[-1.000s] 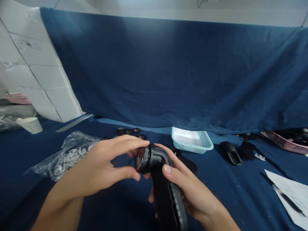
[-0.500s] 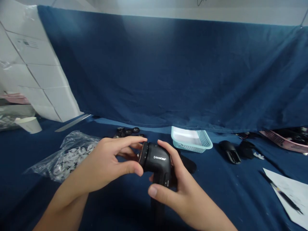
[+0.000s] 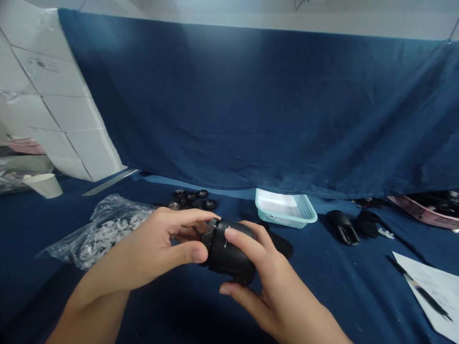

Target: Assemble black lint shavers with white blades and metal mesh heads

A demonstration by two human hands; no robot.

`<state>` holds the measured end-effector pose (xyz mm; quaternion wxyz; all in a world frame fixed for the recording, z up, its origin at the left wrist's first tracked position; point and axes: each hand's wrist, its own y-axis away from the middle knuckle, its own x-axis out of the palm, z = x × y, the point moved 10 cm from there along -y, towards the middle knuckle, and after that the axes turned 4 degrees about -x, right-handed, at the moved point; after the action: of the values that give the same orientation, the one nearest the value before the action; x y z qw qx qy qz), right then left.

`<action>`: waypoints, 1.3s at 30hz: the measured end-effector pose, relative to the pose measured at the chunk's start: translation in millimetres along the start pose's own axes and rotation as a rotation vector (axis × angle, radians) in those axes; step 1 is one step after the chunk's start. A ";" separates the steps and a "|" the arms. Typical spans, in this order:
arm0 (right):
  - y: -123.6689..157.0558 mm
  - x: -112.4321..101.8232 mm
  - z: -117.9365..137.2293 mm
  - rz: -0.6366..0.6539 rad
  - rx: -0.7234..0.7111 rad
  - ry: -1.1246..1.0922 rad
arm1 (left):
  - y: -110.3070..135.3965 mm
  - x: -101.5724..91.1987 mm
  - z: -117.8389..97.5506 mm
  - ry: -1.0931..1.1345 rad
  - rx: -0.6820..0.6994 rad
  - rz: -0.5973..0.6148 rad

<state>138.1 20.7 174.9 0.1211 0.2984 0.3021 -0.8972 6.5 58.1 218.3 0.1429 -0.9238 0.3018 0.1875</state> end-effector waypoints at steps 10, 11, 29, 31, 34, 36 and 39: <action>6.6 33.7 -7.9 0.211 0.445 -1.050 | 19.6 -3.9 -36.6 -0.398 0.408 -0.145; 5.6 38.4 -3.7 0.237 0.454 -1.179 | 22.2 -3.0 -39.2 -0.421 0.450 -0.137; 6.1 49.9 -9.0 0.239 0.548 -1.285 | 23.6 -4.2 -40.4 -0.508 0.487 -0.129; 7.7 46.8 -12.3 0.222 0.554 -1.201 | 21.9 -4.5 -38.9 -0.480 0.478 -0.136; 8.2 39.6 -13.1 0.201 0.498 -1.021 | 17.2 -7.5 -33.4 -0.411 0.416 -0.166; 6.5 29.4 -14.8 0.123 0.418 -0.840 | 11.7 -11.0 -25.5 -0.346 0.323 -0.189; 2.0 11.3 -10.6 -0.004 0.211 -0.431 | 4.1 -10.9 -14.2 -0.214 0.195 -0.160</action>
<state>134.8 25.1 160.3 0.1490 0.1103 0.1746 -0.9670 -0.4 55.1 235.1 0.2775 -0.9014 0.2272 0.2426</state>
